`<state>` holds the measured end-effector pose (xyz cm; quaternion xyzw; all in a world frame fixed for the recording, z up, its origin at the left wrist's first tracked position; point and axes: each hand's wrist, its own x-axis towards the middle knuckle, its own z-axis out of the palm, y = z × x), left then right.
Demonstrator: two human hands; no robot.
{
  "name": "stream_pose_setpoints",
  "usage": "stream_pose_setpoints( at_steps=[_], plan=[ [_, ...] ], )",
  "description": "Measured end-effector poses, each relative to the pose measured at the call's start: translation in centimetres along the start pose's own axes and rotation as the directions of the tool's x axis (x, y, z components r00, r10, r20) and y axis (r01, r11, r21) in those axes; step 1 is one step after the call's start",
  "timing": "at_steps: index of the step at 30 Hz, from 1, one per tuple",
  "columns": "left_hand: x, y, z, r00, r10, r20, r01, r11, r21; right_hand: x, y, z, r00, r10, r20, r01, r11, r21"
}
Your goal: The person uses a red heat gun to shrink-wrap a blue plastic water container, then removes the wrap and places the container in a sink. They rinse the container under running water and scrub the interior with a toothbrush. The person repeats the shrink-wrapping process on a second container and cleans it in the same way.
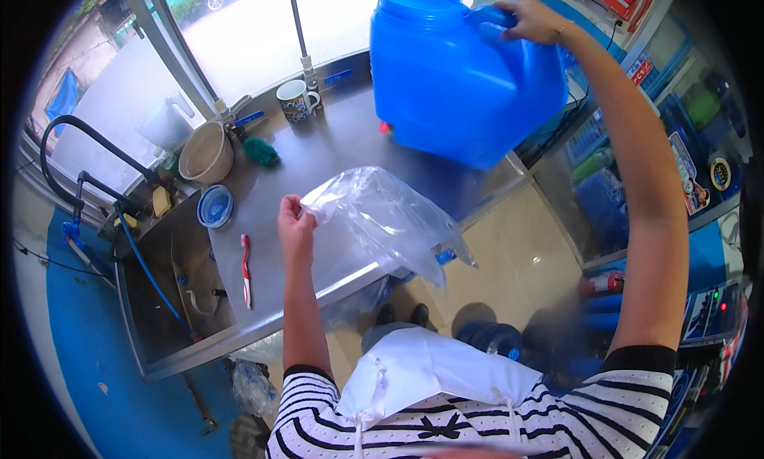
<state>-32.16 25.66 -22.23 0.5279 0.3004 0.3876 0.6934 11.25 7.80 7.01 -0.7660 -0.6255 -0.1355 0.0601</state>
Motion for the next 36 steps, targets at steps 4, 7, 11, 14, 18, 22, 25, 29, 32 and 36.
stream_pose_setpoints(
  at_steps=[4, 7, 11, 14, 18, 22, 25, 29, 32, 36],
  plan=[
    [3.7, -2.9, -0.5, 0.994, 0.093, 0.065, -0.103, 0.980, 0.169, -0.8, 1.4, -1.9, 0.987, -0.070, -0.148, 0.018, 0.946, -0.325],
    [5.7, -4.7, 0.3, 0.923, 0.324, 0.208, -0.367, 0.581, 0.726, -0.2, 1.0, -1.6, 0.970, 0.185, -0.159, -0.158, 0.974, 0.164],
    [8.1, -6.7, 1.2, 0.911, 0.291, 0.294, -0.388, 0.358, 0.849, -0.1, 0.0, 1.1, 0.988, -0.144, -0.048, 0.137, 0.983, -0.125],
    [10.8, -7.8, 0.9, 0.967, 0.169, 0.188, -0.250, 0.521, 0.816, -0.4, 0.2, 2.1, 0.999, -0.026, -0.035, 0.021, 0.991, -0.136],
    [13.0, -6.6, -0.1, 0.996, -0.005, 0.089, -0.047, 0.821, 0.570, -2.2, 1.2, -2.3, 0.930, -0.130, -0.343, 0.044, 0.968, -0.247],
    [10.0, -2.0, 2.3, 0.748, 0.614, 0.253, -0.482, 0.240, 0.843, -9.4, -3.2, -5.7, 0.863, 0.291, -0.412, -0.394, 0.899, -0.191],
    [2.8, -1.8, 9.2, 0.572, 0.747, 0.339, -0.803, 0.425, 0.418, -21.8, -12.3, -0.6, 0.645, 0.106, -0.757, -0.267, 0.959, -0.093],
    [-8.3, -3.9, 18.4, 0.243, 0.457, 0.856, -0.732, 0.665, -0.147, -36.6, -24.5, 10.8, 0.730, 0.539, -0.421, -0.429, 0.840, 0.332],
    [-14.4, -4.7, 23.3, -0.243, 0.150, 0.958, -0.577, 0.772, -0.267, -48.2, -31.0, 15.0, 0.414, 0.866, 0.280, -0.902, 0.350, 0.251],
    [-21.6, -6.7, 27.6, -0.587, -0.084, 0.805, -0.460, 0.853, -0.247, -62.2, -39.5, 16.6, -0.194, 0.981, 0.004, -0.961, -0.191, 0.198]
  ],
)
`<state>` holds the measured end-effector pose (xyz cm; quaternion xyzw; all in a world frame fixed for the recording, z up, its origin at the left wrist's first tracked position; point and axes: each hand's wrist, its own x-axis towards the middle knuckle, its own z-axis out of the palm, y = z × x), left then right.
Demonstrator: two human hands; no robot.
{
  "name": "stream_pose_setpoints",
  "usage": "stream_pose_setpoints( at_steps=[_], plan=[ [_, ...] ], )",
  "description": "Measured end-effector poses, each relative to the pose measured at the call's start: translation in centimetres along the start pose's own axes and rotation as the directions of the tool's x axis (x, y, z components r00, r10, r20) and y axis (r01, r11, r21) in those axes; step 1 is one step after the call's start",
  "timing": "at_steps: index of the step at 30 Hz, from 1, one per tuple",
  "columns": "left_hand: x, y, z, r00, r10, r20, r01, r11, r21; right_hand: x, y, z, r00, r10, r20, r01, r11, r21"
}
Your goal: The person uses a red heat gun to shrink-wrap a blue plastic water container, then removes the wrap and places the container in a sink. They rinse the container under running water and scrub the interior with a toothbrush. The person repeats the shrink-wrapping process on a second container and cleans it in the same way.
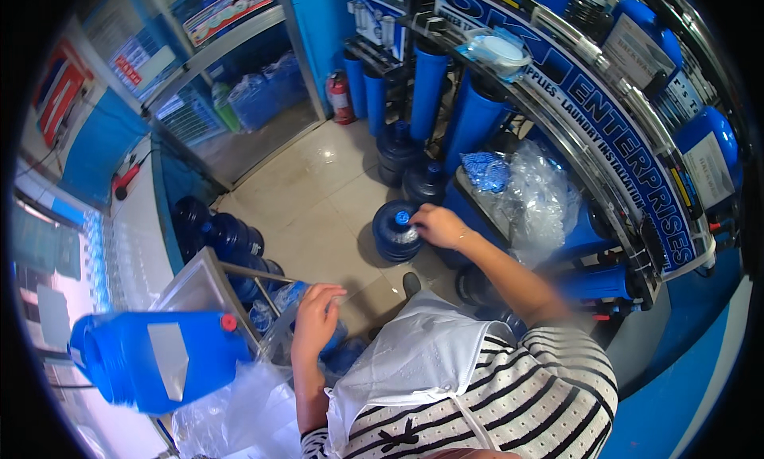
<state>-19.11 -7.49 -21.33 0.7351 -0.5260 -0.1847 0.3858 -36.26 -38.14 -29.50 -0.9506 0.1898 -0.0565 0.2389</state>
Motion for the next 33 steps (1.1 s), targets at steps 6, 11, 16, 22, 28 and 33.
stream_pose_setpoints(
  at_steps=[6, 11, 16, 22, 28, 33],
  plan=[
    [11.3, 1.1, 9.6, 0.920, 0.194, 0.341, -0.169, 0.980, -0.101, -3.0, 13.2, -4.2, 0.889, 0.354, -0.291, -0.405, 0.904, -0.136],
    [18.2, 3.3, 18.8, 0.789, 0.320, 0.524, -0.224, 0.945, -0.238, -8.2, 14.3, -7.5, 0.684, 0.404, -0.607, -0.638, 0.734, -0.231],
    [23.9, 5.5, 28.7, 0.712, 0.421, 0.562, -0.331, 0.907, -0.260, -12.4, 16.3, -8.7, 0.615, 0.473, -0.631, -0.758, 0.576, -0.307],
    [26.4, 8.7, 38.2, 0.764, 0.463, 0.449, -0.407, 0.886, -0.221, -13.8, 19.9, -8.8, 0.549, 0.540, -0.637, -0.737, 0.673, -0.065],
    [28.2, 10.9, 42.5, 0.842, 0.478, 0.250, -0.426, 0.874, -0.234, -14.7, 20.4, -9.6, 0.308, 0.709, -0.634, -0.622, 0.654, 0.430],
    [31.0, 12.5, 45.5, 0.857, 0.472, 0.205, -0.475, 0.879, -0.038, -15.2, 20.1, -10.2, 0.259, 0.753, -0.604, -0.607, 0.614, 0.505]
  ],
)
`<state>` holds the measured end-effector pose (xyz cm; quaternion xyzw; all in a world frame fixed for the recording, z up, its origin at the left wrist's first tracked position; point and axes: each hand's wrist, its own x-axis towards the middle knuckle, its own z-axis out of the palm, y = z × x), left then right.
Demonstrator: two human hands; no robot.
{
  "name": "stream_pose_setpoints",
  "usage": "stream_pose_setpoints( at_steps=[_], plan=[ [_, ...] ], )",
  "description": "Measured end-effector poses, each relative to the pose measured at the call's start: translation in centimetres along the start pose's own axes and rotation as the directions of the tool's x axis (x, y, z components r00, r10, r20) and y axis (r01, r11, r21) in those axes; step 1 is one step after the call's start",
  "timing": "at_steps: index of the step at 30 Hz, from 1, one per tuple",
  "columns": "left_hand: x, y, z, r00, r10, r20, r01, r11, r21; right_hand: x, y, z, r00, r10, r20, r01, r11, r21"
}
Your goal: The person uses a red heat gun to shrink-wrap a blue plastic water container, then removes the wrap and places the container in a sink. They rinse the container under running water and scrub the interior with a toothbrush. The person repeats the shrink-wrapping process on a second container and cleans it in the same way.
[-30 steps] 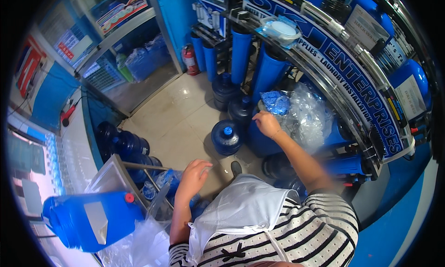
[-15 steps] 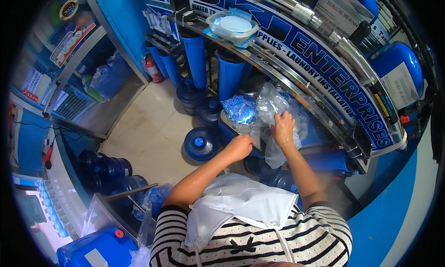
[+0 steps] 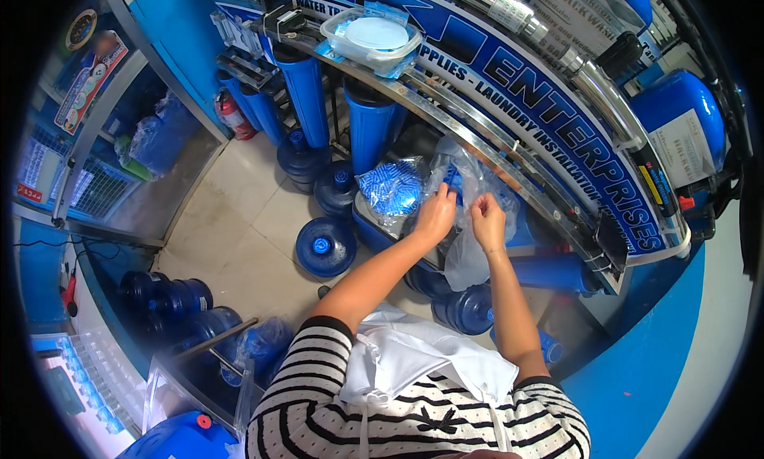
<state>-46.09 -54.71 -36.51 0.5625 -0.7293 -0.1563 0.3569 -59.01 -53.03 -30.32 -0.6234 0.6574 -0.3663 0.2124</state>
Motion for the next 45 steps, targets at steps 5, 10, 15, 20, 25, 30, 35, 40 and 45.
stream_pose_setpoints(
  at_steps=[5, 10, 15, 20, 25, 30, 35, 40, 45],
  plan=[
    [1.7, -1.0, 1.2, 0.993, 0.051, 0.103, -0.062, 0.992, 0.112, -0.1, 0.1, -0.3, 1.000, 0.003, -0.024, -0.003, 1.000, 0.023],
    [1.5, -1.7, 0.2, 0.990, 0.104, 0.091, -0.107, 0.994, 0.028, -0.3, 0.1, -0.8, 0.998, -0.025, -0.056, 0.027, 0.999, 0.033],
    [1.4, -0.1, -0.2, 0.941, 0.338, 0.011, -0.338, 0.941, -0.024, -0.4, -0.2, -1.1, 0.997, -0.036, -0.061, 0.039, 0.998, 0.039],
    [1.8, 0.3, 0.3, 0.950, 0.290, 0.120, -0.299, 0.952, 0.062, -0.3, 0.1, -0.9, 0.997, -0.062, -0.052, 0.063, 0.998, 0.031],
    [0.6, 0.0, -1.0, 0.981, 0.192, 0.011, -0.191, 0.981, -0.034, -0.1, 0.3, -0.8, 0.993, -0.082, -0.087, 0.080, 0.997, -0.016],
    [-2.7, -1.9, -7.0, 0.953, -0.270, 0.140, 0.292, 0.682, -0.671, -1.5, -2.3, -0.3, 0.966, -0.156, 0.208, 0.195, 0.964, -0.182],
    [-6.7, -6.5, -16.2, 0.782, -0.421, 0.461, 0.554, 0.128, -0.823, -3.8, -9.5, 0.4, 0.869, -0.471, 0.155, 0.495, 0.816, -0.297],
    [-11.2, -8.7, -23.7, 0.826, -0.491, 0.277, 0.425, 0.220, -0.878, -5.2, -18.1, 5.7, 0.847, -0.463, 0.262, 0.407, 0.881, 0.240],
    [-16.3, -13.2, -31.3, 0.794, -0.597, 0.118, 0.369, 0.318, -0.873, -6.1, -25.0, 18.7, 0.481, -0.259, 0.838, -0.297, 0.851, 0.434]
  ],
)
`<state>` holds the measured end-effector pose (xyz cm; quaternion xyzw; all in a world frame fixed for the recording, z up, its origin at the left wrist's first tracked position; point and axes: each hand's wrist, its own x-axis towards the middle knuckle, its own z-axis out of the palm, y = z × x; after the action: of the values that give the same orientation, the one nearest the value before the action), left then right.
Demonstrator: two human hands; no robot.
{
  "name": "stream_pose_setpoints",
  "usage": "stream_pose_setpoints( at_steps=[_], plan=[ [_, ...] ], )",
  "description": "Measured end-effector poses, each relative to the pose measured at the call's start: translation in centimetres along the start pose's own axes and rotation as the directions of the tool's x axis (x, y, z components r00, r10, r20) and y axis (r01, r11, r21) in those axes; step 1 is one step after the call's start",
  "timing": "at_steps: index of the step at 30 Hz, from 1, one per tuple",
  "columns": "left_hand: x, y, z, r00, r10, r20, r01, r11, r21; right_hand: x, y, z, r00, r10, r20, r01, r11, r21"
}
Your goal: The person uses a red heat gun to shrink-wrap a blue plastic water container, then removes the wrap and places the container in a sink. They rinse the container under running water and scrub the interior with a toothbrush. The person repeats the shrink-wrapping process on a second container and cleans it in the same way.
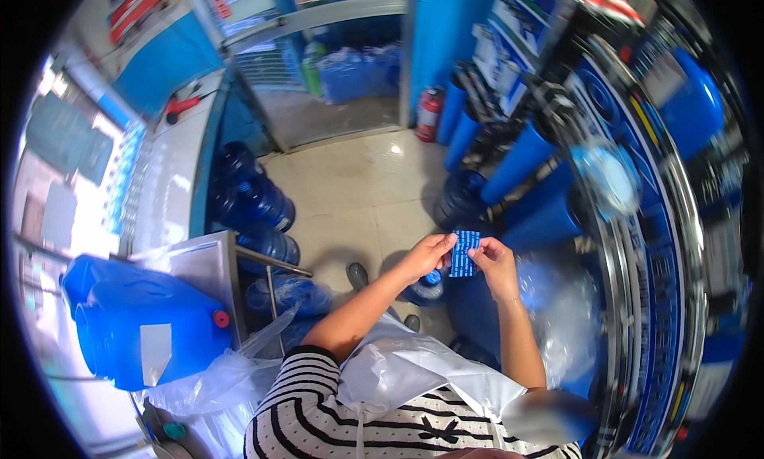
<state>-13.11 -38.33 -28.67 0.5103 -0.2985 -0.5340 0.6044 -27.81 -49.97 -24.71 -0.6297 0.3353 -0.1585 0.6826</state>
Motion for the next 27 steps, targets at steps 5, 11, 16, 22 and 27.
stream_pose_setpoints(
  at_steps=[5, 11, 16, 22, 27],
  plan=[
    [-0.9, 2.8, -11.7, 0.959, 0.227, -0.169, -0.218, 0.974, 0.068, 10.6, -0.3, 10.4, 0.980, -0.072, 0.184, 0.060, 0.996, 0.071],
    [-2.3, 8.1, -28.2, 0.798, 0.262, -0.542, -0.157, 0.960, 0.233, 21.1, -3.9, 26.7, 0.912, -0.021, 0.409, -0.036, 0.991, 0.132],
    [-6.6, 12.4, -40.3, 0.672, 0.246, -0.699, -0.162, 0.969, 0.185, 28.0, -7.2, 39.9, 0.819, -0.102, 0.565, 0.109, 0.994, 0.021],
    [-10.8, 13.2, -49.8, 0.392, 0.164, -0.905, -0.182, 0.978, 0.098, 35.0, -9.1, 52.7, 0.660, -0.241, 0.712, 0.479, 0.865, -0.151],
    [-13.5, 13.0, -57.5, 0.313, 0.034, -0.949, -0.595, 0.786, -0.168, 42.0, -8.8, 65.4, 0.219, -0.208, 0.953, 0.722, 0.692, -0.015]
  ],
)
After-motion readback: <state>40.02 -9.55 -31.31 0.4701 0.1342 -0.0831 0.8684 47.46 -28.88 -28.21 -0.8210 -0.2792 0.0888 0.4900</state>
